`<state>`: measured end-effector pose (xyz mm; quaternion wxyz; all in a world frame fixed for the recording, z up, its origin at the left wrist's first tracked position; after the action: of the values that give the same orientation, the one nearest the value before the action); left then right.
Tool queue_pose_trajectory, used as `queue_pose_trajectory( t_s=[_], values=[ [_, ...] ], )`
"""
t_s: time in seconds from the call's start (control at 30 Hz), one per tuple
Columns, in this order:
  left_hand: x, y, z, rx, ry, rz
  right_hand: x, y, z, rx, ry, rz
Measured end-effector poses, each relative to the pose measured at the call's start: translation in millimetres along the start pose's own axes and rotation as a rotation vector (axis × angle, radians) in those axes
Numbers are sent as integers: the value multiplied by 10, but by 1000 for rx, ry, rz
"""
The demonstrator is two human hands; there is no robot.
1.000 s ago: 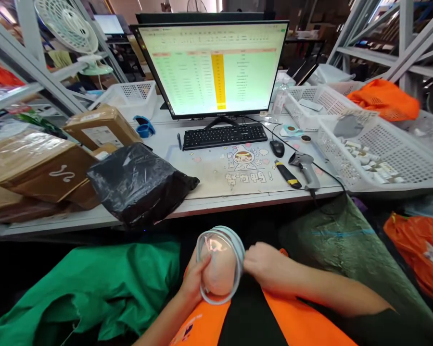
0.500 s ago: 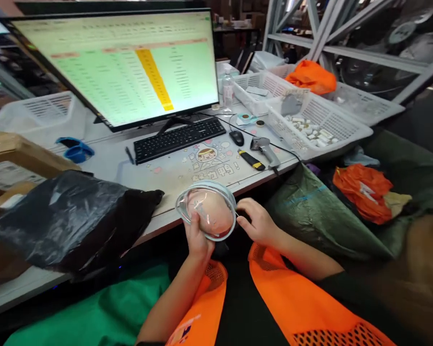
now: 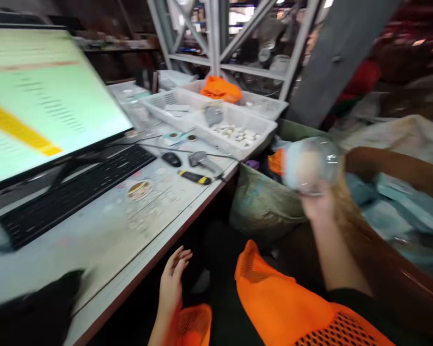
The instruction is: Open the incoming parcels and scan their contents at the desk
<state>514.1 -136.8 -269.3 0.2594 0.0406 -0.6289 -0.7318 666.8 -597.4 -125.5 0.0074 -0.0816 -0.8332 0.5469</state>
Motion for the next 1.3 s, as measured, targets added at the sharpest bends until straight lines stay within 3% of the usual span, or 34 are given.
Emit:
queue_pose_trajectory(
  t_s=[0.03,0.1,0.13,0.17,0.2,0.23,0.27,0.37,0.4,0.43,0.5,0.57,0.63,0.7,0.8,0.87,0.93,1.0,1.07,1.13,1.2,1.3],
  values=[
    [39,80,61,-33,2,-40,-34,-170,331,22,68,52],
    [51,345,202,-133,-9,-160,-183,-261,918,164,366,204],
    [8,517,293,-209,-4,-229,-300,-136,1036,163,416,192],
    [-74,705,404,-298,22,-291,-429,67,985,173,367,143],
    [-196,902,528,-396,67,-341,-532,291,786,176,313,140],
    [-357,1101,667,-501,140,-369,-613,525,427,169,212,144],
    [-553,1295,807,-599,221,-381,-673,753,-76,162,55,151],
    [-1243,1741,1224,-836,509,-259,-818,1334,-2023,251,-504,156],
    [-1458,1822,1348,-858,575,-210,-876,1486,-2671,377,-692,175],
    [-1638,1860,1473,-881,640,-147,-963,1606,-3232,560,-789,227],
    [-1872,1826,1717,-910,753,-22,-1193,1761,-4035,838,-809,278],
    [-1958,1698,1932,-939,838,84,-1400,1823,-4391,962,-764,286],
    [-1977,1560,2094,-967,881,140,-1520,1863,-4351,1013,-742,279],
    [-2002,1464,2206,-996,901,160,-1521,1931,-4068,1151,-776,288],
    [-2105,1409,2308,-1018,929,180,-1339,2076,-3617,1430,-882,309],
    [-2208,1397,2345,-1012,949,192,-1180,2161,-3547,1445,-958,335],
    [-2305,1376,2370,-992,966,208,-1075,2246,-3705,1356,-1048,373],
    [-2369,1337,2399,-959,986,237,-1109,2329,-3994,1264,-1090,402],
    [-2389,1297,2435,-921,1018,264,-1320,2363,-4289,1209,-987,478],
    [-2375,1269,2468,-888,1057,273,-1637,2365,-4484,1199,-793,537],
    [-2343,1256,2487,-866,1095,265,-1921,2397,-4556,1231,-672,513],
    [-2289,1250,2474,-858,1143,245,-2101,2494,-4506,1240,-659,456]
  ],
)
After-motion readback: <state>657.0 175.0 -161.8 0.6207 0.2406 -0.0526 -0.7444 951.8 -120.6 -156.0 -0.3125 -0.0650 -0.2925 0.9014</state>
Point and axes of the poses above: each hand's wrist, its own x-axis away from the middle knuckle, its own z-axis out of the back of the hand, y = z × x, the point moved 4 cm from there along -x, towards the middle knuckle, and after that the axes turned 13 degrees about -x, right-handed, at the moved point
